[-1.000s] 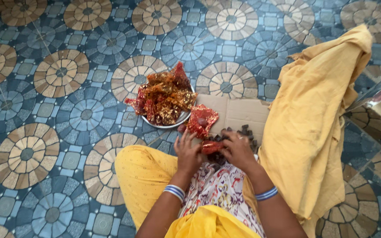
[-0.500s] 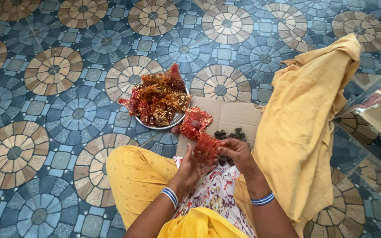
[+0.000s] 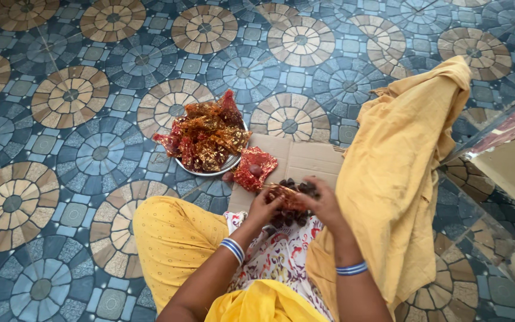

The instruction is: The person sits on a patterned tiled floor and wraps small dark objects in shiny red and gold paper. They pick up each object, place it in a piece of paper, fold the paper around it, and set the wrapped item into a metal bowl.

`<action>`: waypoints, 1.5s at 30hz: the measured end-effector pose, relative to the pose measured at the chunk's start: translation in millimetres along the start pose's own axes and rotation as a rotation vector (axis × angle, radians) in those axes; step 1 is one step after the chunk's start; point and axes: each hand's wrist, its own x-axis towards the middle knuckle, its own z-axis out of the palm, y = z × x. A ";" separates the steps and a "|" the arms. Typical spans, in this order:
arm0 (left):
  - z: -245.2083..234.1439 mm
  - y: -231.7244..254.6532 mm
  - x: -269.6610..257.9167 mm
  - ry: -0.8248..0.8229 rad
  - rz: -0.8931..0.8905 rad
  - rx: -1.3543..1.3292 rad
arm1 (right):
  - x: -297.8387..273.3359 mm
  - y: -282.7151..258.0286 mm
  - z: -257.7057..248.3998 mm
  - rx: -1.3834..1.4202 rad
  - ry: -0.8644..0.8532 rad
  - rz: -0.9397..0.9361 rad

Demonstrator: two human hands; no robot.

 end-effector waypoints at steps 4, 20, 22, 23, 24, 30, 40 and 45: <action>16.5 7.6 -2.2 -0.008 0.155 0.571 | -3.6 -7.7 30.1 -0.175 0.010 -0.064; 30.4 60.4 -30.4 0.180 0.610 0.787 | 24.8 30.8 5.9 0.294 0.107 -0.005; 40.2 76.3 -38.3 0.188 0.680 0.798 | 23.4 26.2 0.2 0.399 0.123 -0.083; 44.4 85.1 -40.5 0.188 0.698 0.807 | 21.7 22.4 -1.8 0.467 0.115 -0.075; 48.4 92.8 -43.3 0.188 0.715 0.816 | 18.5 17.9 -4.5 0.535 0.107 -0.065; 61.9 125.5 -57.7 0.197 0.825 0.797 | -1.4 -18.9 -12.6 0.656 0.021 -0.093; 42.2 148.4 -67.3 0.265 0.656 0.734 | -4.5 -21.9 -9.6 0.666 -0.192 -0.048; -4.2 131.8 -37.4 0.342 0.588 0.514 | 10.4 -3.5 1.8 0.704 -0.262 0.080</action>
